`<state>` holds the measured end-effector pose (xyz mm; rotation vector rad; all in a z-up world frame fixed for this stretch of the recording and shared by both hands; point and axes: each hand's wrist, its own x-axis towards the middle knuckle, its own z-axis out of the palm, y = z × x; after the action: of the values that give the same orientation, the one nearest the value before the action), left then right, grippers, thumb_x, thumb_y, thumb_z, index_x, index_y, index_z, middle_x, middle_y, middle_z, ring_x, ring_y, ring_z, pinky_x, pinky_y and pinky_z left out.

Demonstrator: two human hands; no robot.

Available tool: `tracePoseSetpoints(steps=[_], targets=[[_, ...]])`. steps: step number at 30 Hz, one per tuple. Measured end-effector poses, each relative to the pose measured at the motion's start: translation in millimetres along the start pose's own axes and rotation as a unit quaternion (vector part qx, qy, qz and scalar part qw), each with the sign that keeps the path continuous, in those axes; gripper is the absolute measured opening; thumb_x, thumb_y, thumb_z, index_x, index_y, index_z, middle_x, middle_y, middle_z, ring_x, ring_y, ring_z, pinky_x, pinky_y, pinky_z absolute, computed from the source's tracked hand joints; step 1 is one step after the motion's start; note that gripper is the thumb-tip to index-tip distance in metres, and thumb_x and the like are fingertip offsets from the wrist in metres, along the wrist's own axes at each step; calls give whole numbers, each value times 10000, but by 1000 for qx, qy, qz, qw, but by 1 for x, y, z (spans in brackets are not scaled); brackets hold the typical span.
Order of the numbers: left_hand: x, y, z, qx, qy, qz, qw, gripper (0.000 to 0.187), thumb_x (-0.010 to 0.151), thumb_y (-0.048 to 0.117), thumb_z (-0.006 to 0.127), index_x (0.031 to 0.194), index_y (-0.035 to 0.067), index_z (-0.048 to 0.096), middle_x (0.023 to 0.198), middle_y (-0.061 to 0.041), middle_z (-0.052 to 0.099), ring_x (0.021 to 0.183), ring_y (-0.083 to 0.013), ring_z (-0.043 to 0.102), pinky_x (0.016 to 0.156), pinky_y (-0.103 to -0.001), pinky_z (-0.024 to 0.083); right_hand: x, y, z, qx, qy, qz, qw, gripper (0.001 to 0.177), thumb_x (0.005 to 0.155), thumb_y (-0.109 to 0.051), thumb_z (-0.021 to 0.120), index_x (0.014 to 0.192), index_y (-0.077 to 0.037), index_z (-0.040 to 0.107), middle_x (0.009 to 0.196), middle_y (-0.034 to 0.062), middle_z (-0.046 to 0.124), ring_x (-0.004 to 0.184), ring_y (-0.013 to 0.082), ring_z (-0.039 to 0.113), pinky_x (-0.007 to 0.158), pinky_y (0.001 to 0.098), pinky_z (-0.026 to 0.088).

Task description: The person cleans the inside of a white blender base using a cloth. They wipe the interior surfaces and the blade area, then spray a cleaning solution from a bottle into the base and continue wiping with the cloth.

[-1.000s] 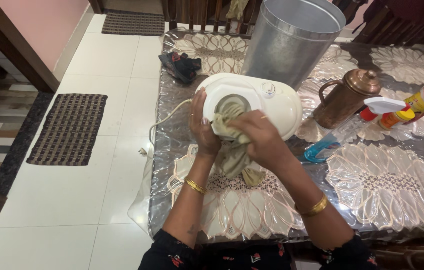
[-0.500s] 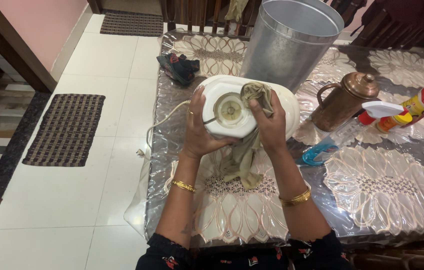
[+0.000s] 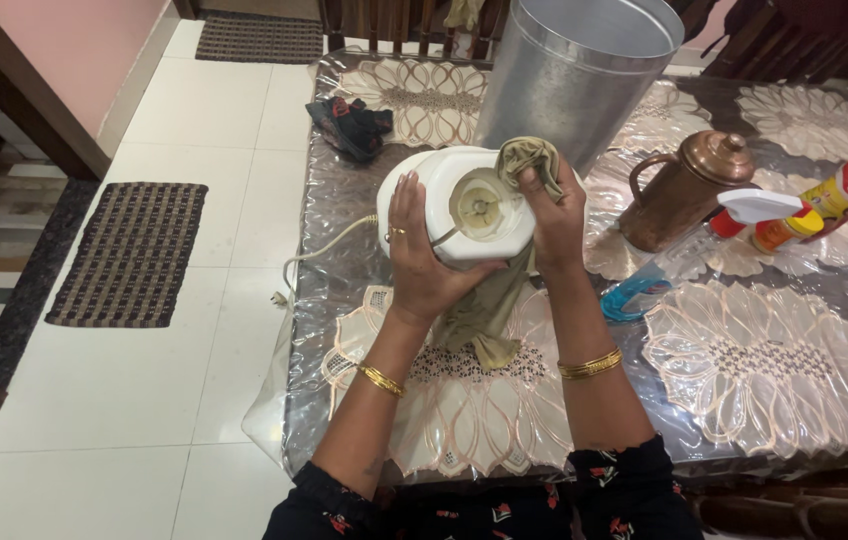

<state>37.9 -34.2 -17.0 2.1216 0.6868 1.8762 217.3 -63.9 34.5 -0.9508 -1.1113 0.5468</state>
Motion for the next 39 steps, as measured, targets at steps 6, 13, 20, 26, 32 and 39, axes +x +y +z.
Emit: tracePoseSetpoints(steps=[6,13,20,26,32,39], targets=[[-9,17,8,36,20,-1,999,1264,670,635,922,1550,6,268,1599,-255,340,1535,-449,340,1308,-557,321,-2,-2,-15,21,-12,29,999,329,1036,-193,662,1300,-3,616,1153,26,697,1044,94,639,941,255,531],[11,19,-15,65,-119,-57,989,1324,540,654,962,1519,36,320,1499,-209,385,1463,-412,352,1246,-544,334,-14,-7,-14,-16,-3,-5,1000,281,1052,-161,676,1272,10,635,1137,32,710,1032,91,644,930,251,530],[65,1,-33,-17,-255,63,965,1407,502,540,993,1575,4,257,1565,-255,402,1480,-446,372,1233,-554,308,-23,-23,-11,-45,116,-75,989,277,1014,-125,716,1246,8,643,1116,33,715,1005,99,666,906,260,555],[65,-4,-26,-57,-232,24,971,1297,549,456,979,1576,26,314,1526,-232,493,1441,-419,469,1208,-496,395,-31,-51,-9,-289,99,-116,945,263,991,-44,714,1247,-4,667,1130,93,708,1033,176,678,884,315,560],[61,-4,-26,-66,-220,16,973,1268,529,456,961,1558,29,356,1514,-221,518,1431,-416,479,1220,-493,386,-29,-76,3,-419,101,-207,878,361,899,47,670,1251,42,588,1165,176,630,1077,310,646,942,396,516],[57,-1,-27,-66,-214,11,975,1260,534,475,966,1558,49,367,1522,-205,510,1440,-407,482,1238,-504,371,-34,-80,-4,-422,14,-164,892,312,885,78,620,1070,-114,781,1154,120,636,1106,251,665,940,349,555]])
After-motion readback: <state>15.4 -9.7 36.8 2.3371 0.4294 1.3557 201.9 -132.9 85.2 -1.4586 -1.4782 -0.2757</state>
